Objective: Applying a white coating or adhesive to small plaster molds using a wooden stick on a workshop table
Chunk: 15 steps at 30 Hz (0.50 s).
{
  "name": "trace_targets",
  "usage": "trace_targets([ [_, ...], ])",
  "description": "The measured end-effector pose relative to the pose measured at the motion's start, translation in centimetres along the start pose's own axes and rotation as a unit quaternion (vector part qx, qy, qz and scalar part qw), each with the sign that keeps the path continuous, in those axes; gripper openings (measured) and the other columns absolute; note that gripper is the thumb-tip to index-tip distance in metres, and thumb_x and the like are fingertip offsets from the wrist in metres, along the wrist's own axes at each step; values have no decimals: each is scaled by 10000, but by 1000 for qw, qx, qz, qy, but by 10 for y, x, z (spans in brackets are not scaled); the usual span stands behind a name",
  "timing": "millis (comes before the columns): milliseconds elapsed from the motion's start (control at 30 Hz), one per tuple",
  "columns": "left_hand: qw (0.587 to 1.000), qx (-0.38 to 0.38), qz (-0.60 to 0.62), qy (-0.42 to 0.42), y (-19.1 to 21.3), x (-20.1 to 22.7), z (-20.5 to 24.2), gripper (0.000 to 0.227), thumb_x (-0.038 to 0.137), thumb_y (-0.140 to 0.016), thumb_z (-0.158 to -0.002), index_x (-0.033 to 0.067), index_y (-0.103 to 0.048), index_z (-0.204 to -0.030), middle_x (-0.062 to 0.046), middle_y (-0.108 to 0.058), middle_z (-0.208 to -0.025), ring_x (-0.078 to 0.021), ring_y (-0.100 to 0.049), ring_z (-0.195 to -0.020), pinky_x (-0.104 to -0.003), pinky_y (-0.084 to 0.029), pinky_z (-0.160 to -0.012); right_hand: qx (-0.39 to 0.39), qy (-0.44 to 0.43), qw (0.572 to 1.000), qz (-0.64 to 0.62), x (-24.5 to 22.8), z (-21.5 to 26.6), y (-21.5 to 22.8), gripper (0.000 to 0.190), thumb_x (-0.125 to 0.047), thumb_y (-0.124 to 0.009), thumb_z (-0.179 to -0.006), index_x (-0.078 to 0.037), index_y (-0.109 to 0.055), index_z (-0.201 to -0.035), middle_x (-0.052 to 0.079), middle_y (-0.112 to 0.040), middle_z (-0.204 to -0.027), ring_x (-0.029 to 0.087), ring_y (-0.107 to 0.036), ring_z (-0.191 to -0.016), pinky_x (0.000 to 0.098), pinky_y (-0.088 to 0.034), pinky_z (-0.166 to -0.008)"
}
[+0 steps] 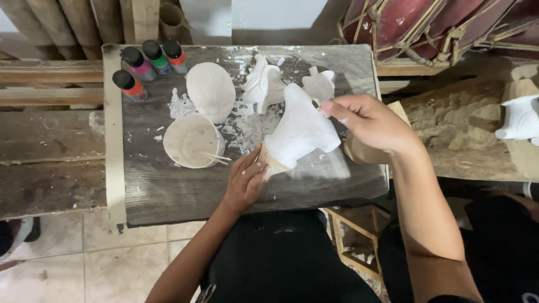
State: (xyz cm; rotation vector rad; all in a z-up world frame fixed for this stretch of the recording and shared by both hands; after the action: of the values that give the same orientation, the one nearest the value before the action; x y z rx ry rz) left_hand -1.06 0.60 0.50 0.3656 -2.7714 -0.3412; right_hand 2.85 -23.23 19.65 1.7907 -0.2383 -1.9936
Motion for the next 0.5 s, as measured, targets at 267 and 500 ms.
trace_targets([
  [267,999,10,-23,37,-19,-6,13,194,217,-664,-1007,44,-656,-1094,-107,-722,-1145,-382,-744,-1063,-431,-559,-845,-57,-11,995,85,10,-17,9,297,-159,-544,-1090,-39,-784,-962,18,-564,-589,107,-413,-563,268,-381,-562],
  [500,995,-7,-98,10,-36,-9,13,114,115,-705,-971,45,-693,-1061,-112,-670,-1066,-350,-741,-954,-440,-558,-789,-97,9,987,127,10,-30,22,289,-165,-561,-1085,-11,-789,-998,70,-592,-584,158,-422,-528,319,-394,-542],
])
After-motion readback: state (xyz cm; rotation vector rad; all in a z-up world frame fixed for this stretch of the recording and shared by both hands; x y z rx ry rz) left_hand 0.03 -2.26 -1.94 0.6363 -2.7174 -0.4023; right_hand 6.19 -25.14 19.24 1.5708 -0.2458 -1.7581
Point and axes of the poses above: each hand's wrist, its own z-axis away from the middle knuckle, its own y-axis out of the back of the hand, x = y × z, the point moved 3 cm from there along -z, towards the middle knuckle
